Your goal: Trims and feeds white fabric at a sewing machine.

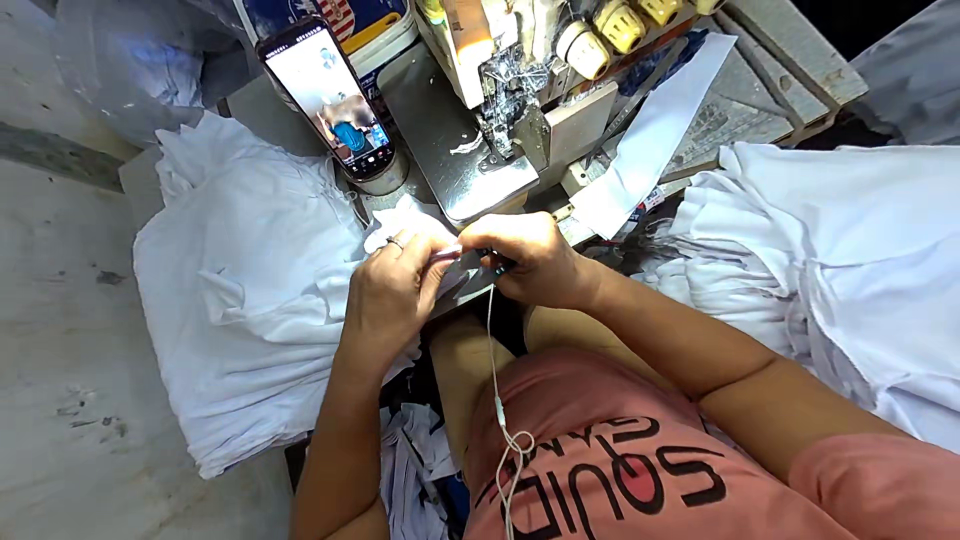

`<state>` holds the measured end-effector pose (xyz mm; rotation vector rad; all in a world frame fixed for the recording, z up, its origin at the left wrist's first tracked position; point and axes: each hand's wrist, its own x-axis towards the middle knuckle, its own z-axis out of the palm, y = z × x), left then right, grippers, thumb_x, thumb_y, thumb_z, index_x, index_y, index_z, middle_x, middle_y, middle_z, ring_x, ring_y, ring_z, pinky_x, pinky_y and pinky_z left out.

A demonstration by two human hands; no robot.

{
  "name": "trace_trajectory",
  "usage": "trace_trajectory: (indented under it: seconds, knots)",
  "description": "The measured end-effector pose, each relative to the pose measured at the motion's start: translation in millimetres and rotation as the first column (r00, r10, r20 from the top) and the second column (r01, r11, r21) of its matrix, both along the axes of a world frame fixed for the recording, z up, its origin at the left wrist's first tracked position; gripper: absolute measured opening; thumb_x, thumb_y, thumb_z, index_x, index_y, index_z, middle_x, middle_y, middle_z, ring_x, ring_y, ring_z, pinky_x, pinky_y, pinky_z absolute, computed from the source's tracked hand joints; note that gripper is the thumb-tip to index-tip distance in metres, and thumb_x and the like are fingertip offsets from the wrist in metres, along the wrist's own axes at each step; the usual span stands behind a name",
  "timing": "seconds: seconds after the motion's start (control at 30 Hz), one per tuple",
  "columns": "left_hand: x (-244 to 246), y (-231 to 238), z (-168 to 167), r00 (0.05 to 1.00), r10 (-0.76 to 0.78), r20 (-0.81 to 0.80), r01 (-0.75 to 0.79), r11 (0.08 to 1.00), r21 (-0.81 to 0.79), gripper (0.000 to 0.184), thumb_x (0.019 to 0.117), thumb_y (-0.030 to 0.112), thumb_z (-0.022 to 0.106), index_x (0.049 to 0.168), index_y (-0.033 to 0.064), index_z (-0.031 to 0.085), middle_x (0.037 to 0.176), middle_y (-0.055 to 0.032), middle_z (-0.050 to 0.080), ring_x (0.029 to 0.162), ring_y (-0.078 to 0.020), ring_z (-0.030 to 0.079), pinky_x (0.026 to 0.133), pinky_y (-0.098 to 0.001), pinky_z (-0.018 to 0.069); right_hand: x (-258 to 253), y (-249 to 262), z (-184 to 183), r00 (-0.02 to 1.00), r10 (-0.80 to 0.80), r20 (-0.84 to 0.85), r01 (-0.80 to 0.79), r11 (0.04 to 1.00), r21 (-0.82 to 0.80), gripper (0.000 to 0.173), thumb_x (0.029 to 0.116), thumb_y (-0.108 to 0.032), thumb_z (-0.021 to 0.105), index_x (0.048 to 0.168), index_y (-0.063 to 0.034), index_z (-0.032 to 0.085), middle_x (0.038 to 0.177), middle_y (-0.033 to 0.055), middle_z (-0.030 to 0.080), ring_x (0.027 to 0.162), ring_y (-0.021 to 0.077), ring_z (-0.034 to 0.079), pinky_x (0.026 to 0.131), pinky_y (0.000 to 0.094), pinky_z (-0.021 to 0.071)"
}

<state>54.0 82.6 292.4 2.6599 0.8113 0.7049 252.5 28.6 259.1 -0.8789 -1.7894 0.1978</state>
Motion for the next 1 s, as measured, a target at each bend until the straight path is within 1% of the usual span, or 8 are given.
trace_trajectory:
  seconds: [0.17, 0.27, 0.37, 0.5, 0.57, 0.67, 0.83, 1.0]
  knots:
    - [3, 9, 8, 0.995, -0.048, 0.090, 0.050, 0.999, -0.014, 0.018, 0.0992, 0.017, 0.062, 0.099, 0.0001, 0.070, 0.090, -0.0128, 0.068, 0.079, -0.0150, 0.063, 0.072, -0.0255, 0.0501, 4, 5, 2, 0.998, -0.034, -0.057, 0.035, 0.999, 0.007, 0.016, 0.0864, 0.007, 0.061, 0.098, 0.0075, 0.072, 0.087, 0.0168, 0.073, 0.073, 0.0161, 0.068, 0.065, 0.0267, 0.0550]
    - [6, 20, 19, 0.988, -0.001, 0.152, 0.011, 0.998, -0.062, 0.021, 0.0998, 0.018, 0.063, 0.101, -0.0018, 0.069, 0.090, -0.0117, 0.067, 0.076, -0.0103, 0.059, 0.071, -0.0231, 0.0470, 14, 9, -4, 0.979, -0.180, -0.095, 0.177, 0.983, -0.042, 0.021, 0.0874, 0.003, 0.065, 0.106, 0.0079, 0.072, 0.093, 0.0163, 0.075, 0.078, 0.0137, 0.069, 0.072, 0.0253, 0.0558]
    - [11, 41, 34, 0.971, 0.073, 0.227, -0.047, 0.992, -0.119, 0.025, 0.1018, 0.021, 0.061, 0.109, -0.0011, 0.067, 0.092, -0.0066, 0.068, 0.076, 0.0002, 0.058, 0.071, -0.0167, 0.0475, 27, 17, -25, 0.940, -0.335, -0.069, 0.326, 0.939, -0.108, 0.023, 0.0925, -0.002, 0.065, 0.113, 0.0079, 0.070, 0.101, 0.0173, 0.075, 0.088, 0.0193, 0.073, 0.080, 0.0323, 0.0590]
    - [27, 76, 50, 0.940, 0.036, 0.339, 0.003, 0.993, -0.115, 0.025, 0.1023, 0.014, 0.056, 0.114, -0.0072, 0.063, 0.094, -0.0059, 0.065, 0.079, 0.0057, 0.055, 0.073, -0.0113, 0.0460, 31, 16, -42, 0.936, -0.349, -0.043, 0.343, 0.934, -0.101, 0.029, 0.0898, 0.002, 0.064, 0.118, 0.0066, 0.070, 0.107, 0.0176, 0.075, 0.091, 0.0201, 0.074, 0.082, 0.0318, 0.0593]
    - [38, 88, 58, 0.920, 0.024, 0.392, 0.036, 0.989, -0.144, 0.024, 0.1033, 0.017, 0.057, 0.112, -0.0043, 0.063, 0.091, 0.0006, 0.064, 0.077, 0.0086, 0.056, 0.073, -0.0099, 0.0468, 32, 14, -44, 0.943, -0.327, -0.057, 0.320, 0.941, -0.113, 0.031, 0.0901, 0.002, 0.065, 0.121, 0.0065, 0.069, 0.110, 0.0178, 0.074, 0.096, 0.0197, 0.073, 0.087, 0.0299, 0.0583]
    - [53, 101, 67, 0.899, 0.017, 0.437, 0.081, 0.976, -0.204, 0.021, 0.1038, 0.020, 0.057, 0.111, 0.0005, 0.061, 0.088, 0.0066, 0.062, 0.075, 0.0086, 0.058, 0.072, -0.0114, 0.0494, 33, 16, -49, 0.948, -0.306, -0.089, 0.297, 0.949, -0.106, 0.030, 0.0910, 0.001, 0.065, 0.120, 0.0066, 0.069, 0.111, 0.0178, 0.074, 0.097, 0.0184, 0.073, 0.088, 0.0284, 0.0578]
    - [71, 111, 74, 0.890, 0.003, 0.455, 0.108, 0.970, -0.219, 0.019, 0.1039, 0.020, 0.057, 0.111, 0.0031, 0.061, 0.087, 0.0069, 0.062, 0.074, 0.0073, 0.057, 0.070, -0.0121, 0.0483, 33, 17, -54, 0.950, -0.290, -0.113, 0.283, 0.956, -0.073, 0.029, 0.0912, 0.001, 0.064, 0.119, 0.0089, 0.069, 0.110, 0.0193, 0.075, 0.097, 0.0168, 0.073, 0.088, 0.0252, 0.0573]
    - [80, 116, 80, 0.903, 0.022, 0.429, 0.093, 0.965, -0.244, 0.021, 0.1038, 0.021, 0.057, 0.113, 0.0029, 0.061, 0.090, 0.0046, 0.063, 0.078, 0.0058, 0.059, 0.074, -0.0135, 0.0497, 33, 19, -56, 0.951, -0.284, -0.124, 0.281, 0.959, -0.043, 0.029, 0.0910, 0.001, 0.063, 0.118, 0.0093, 0.069, 0.111, 0.0199, 0.074, 0.096, 0.0169, 0.073, 0.087, 0.0248, 0.0570]
